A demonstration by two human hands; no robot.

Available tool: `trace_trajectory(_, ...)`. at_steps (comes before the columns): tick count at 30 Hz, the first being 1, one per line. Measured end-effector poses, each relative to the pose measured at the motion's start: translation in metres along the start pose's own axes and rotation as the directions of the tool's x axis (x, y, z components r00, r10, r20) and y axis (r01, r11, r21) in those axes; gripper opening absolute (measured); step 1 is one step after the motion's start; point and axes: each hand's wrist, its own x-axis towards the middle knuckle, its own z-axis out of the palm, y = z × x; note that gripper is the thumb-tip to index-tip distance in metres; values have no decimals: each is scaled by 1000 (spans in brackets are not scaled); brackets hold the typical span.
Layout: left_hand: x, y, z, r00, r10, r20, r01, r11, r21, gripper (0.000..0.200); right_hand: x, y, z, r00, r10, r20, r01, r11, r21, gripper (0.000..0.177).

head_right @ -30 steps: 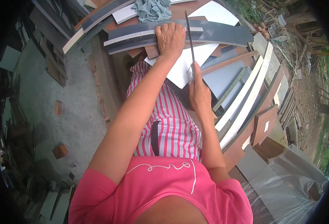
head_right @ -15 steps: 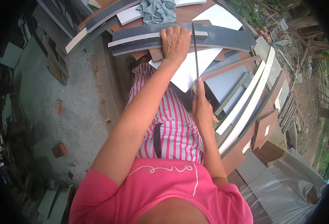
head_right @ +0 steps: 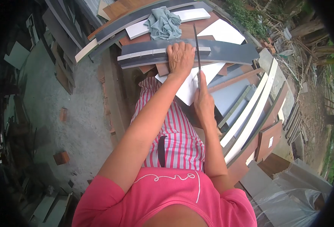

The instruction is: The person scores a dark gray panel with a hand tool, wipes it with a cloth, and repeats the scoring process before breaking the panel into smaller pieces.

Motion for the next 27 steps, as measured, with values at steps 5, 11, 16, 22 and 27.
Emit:
trace_trajectory(5, -1, -2, 1, 1000, 7, 19, -7, 1000, -3, 18, -46, 18, 0, 1000, 11, 27, -11, 1000, -12, 64)
trace_trajectory(11, 1, -1, -1, 1000, 4, 7, -4, 1000, -6, 18, 15, -4, -6, 998, 13, 54, -11, 999, -40, 66)
trace_trajectory(16, 0, -1, 1, 1000, 0, -4, 0, 1000, 24, 19, 30, -12, -3, 999, -47, -12, 48, 998, 34, 65)
trace_trajectory(22, -1, -1, 3, 1000, 3, 4, -4, 1000, 19, 19, -51, 27, 9, 999, 24, 23, -23, 999, -41, 63)
trace_trajectory(27, -1, -1, 5, 1000, 23, -19, -23, 1000, -1, 19, -50, 18, -3, 992, 100, 80, -99, 995, -12, 65)
